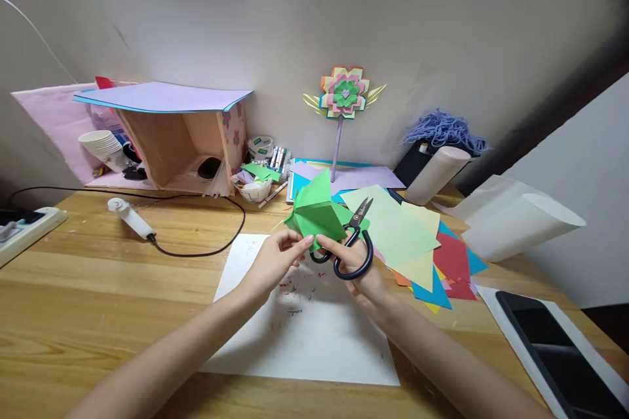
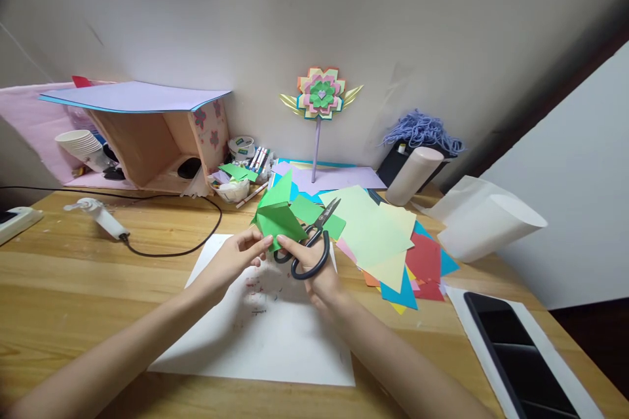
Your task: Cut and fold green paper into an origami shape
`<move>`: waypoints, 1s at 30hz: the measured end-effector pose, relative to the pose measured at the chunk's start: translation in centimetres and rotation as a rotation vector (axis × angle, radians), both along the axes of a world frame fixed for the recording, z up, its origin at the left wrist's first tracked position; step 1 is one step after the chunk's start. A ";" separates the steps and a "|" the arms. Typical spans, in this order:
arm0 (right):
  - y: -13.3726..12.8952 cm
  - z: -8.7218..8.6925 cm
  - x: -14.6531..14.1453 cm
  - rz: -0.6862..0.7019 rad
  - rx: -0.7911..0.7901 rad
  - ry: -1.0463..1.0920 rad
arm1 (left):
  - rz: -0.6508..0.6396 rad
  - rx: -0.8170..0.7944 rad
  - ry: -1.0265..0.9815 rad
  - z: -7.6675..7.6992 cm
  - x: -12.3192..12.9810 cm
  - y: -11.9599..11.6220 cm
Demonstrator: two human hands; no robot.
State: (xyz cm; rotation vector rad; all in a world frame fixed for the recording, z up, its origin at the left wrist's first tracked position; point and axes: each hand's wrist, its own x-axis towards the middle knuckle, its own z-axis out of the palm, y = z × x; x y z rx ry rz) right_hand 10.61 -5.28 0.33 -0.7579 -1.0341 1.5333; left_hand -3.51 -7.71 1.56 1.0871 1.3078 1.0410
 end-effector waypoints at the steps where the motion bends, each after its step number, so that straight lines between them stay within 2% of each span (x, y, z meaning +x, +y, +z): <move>1: -0.1 -0.1 -0.1 0.017 0.017 -0.002 | 0.001 0.014 0.000 -0.1 0.0 0.0; 8: -0.2 -0.7 -0.4 0.040 0.062 -0.102 | 0.108 0.144 0.035 -0.8 -0.5 0.6; 13: 0.9 -1.0 0.2 -0.203 0.004 -0.115 | 0.132 0.174 0.073 -0.3 -1.3 1.0; 16: 1.7 -0.9 0.9 -0.267 -0.012 -0.037 | 0.122 0.199 0.108 -0.1 -1.9 1.3; 19: 2.3 -0.4 1.5 -0.228 -0.030 -0.039 | 0.070 0.205 0.187 0.1 -2.4 1.6; 23: 2.5 -0.1 1.8 -0.202 -0.141 -0.092 | -0.019 0.184 0.239 0.7 -2.7 1.8; 30: 3.1 -1.2 1.6 -0.106 -0.271 0.012 | -0.221 0.089 0.250 1.5 -4.1 1.9</move>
